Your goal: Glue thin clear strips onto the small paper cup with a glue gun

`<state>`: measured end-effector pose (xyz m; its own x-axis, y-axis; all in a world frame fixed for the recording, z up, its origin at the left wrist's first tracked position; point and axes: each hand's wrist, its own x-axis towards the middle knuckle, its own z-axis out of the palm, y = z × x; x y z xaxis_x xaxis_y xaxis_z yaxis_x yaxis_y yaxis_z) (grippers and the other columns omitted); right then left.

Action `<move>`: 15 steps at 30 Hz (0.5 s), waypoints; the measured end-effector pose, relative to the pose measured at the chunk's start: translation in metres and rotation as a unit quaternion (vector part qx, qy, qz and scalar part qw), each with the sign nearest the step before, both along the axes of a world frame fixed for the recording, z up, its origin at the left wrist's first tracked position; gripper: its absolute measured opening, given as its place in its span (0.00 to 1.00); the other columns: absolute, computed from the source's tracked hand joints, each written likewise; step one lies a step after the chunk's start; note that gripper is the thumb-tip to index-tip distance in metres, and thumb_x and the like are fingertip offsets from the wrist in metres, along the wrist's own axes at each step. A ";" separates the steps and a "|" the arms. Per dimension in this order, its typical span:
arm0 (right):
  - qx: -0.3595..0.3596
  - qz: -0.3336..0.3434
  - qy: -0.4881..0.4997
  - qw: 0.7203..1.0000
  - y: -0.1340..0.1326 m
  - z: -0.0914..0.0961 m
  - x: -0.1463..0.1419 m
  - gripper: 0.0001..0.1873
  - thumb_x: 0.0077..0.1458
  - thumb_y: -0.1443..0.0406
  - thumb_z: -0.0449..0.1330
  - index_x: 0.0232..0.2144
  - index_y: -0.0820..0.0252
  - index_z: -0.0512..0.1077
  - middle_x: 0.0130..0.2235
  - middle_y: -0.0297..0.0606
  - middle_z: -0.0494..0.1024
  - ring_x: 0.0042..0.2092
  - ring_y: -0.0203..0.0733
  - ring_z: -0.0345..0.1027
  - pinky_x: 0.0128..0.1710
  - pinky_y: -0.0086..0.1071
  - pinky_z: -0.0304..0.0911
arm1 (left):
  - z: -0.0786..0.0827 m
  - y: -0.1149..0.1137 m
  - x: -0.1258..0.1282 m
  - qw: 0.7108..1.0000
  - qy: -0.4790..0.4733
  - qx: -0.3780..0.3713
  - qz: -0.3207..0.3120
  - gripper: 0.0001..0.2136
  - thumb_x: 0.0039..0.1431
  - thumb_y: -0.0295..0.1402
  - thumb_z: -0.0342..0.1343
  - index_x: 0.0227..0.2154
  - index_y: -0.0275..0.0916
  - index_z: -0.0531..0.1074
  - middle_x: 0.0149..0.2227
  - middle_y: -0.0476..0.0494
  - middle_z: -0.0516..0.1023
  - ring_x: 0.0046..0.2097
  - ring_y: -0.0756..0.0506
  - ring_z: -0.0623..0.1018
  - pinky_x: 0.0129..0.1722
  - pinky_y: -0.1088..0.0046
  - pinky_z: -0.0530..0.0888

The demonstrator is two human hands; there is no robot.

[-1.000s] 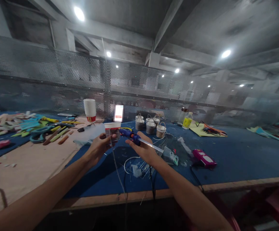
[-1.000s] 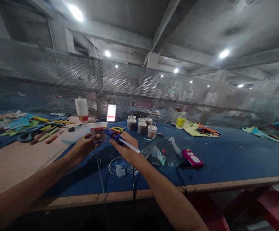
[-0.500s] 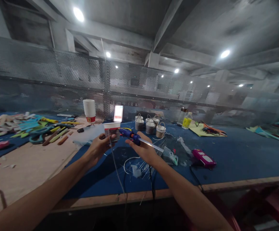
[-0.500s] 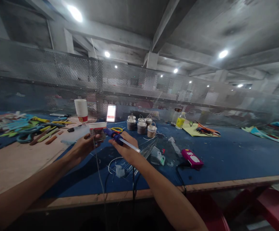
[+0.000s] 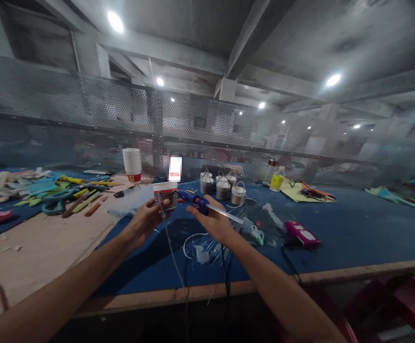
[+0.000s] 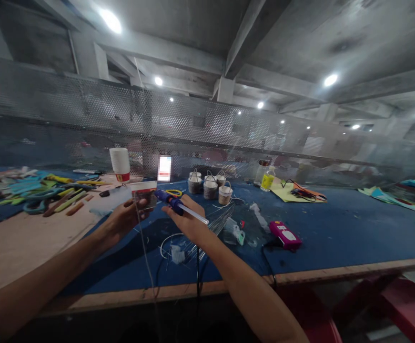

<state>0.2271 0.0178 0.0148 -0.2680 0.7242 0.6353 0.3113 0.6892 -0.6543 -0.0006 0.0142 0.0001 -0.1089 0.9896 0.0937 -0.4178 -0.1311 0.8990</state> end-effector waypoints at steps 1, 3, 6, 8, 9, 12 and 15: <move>0.000 -0.001 0.001 1.000 0.000 0.000 0.000 0.21 0.61 0.45 0.66 0.32 0.54 0.74 0.31 0.32 0.73 0.36 0.42 0.69 0.34 0.31 0.61 | 0.000 0.000 -0.001 1.000 -0.002 0.002 -0.002 0.21 0.42 0.35 0.80 0.40 0.36 0.84 0.38 0.43 0.87 0.37 0.46 0.84 0.36 0.74 0.76; 0.004 -0.004 0.000 1.000 0.001 0.000 0.000 0.20 0.61 0.45 0.66 0.33 0.54 0.75 0.32 0.32 0.74 0.37 0.42 0.69 0.35 0.31 0.62 | -0.001 0.000 -0.001 1.000 -0.006 0.003 -0.006 0.21 0.43 0.34 0.80 0.41 0.36 0.84 0.39 0.43 0.87 0.37 0.46 0.84 0.36 0.74 0.77; 0.008 -0.005 0.000 1.000 0.003 -0.001 0.000 0.20 0.62 0.45 0.65 0.35 0.55 0.76 0.33 0.33 0.75 0.38 0.42 0.70 0.35 0.31 0.63 | -0.001 0.000 -0.002 1.000 -0.008 0.003 -0.012 0.20 0.44 0.34 0.80 0.42 0.37 0.85 0.40 0.42 0.87 0.38 0.46 0.84 0.37 0.74 0.78; 0.011 -0.004 0.002 1.000 0.004 -0.003 0.000 0.20 0.62 0.45 0.65 0.36 0.55 0.76 0.34 0.33 0.76 0.38 0.42 0.70 0.35 0.31 0.63 | 0.000 -0.001 -0.002 1.000 -0.007 0.004 -0.016 0.20 0.45 0.34 0.79 0.42 0.38 0.85 0.42 0.42 0.87 0.39 0.46 0.84 0.38 0.74 0.78; 0.013 -0.005 0.003 1.000 0.005 -0.004 0.000 0.21 0.62 0.44 0.65 0.35 0.55 0.76 0.34 0.33 0.76 0.37 0.42 0.70 0.35 0.31 0.63 | 0.000 -0.001 -0.001 1.000 -0.007 0.005 -0.017 0.20 0.45 0.34 0.79 0.42 0.38 0.85 0.42 0.42 0.87 0.40 0.46 0.84 0.39 0.74 0.78; 0.020 -0.014 0.004 1.000 0.009 -0.006 0.000 0.21 0.61 0.44 0.65 0.33 0.55 0.74 0.32 0.33 0.75 0.36 0.41 0.68 0.34 0.31 0.63 | 0.002 -0.002 0.000 1.000 -0.013 0.009 -0.015 0.20 0.44 0.33 0.79 0.42 0.38 0.85 0.42 0.42 0.87 0.40 0.46 0.83 0.38 0.73 0.77; 0.024 -0.019 0.003 1.000 0.011 -0.008 0.000 0.20 0.61 0.45 0.65 0.34 0.55 0.75 0.31 0.33 0.75 0.35 0.42 0.68 0.34 0.31 0.65 | 0.005 -0.005 0.001 1.000 -0.016 0.007 -0.018 0.19 0.45 0.32 0.78 0.41 0.37 0.84 0.42 0.40 0.87 0.40 0.44 0.83 0.39 0.71 0.77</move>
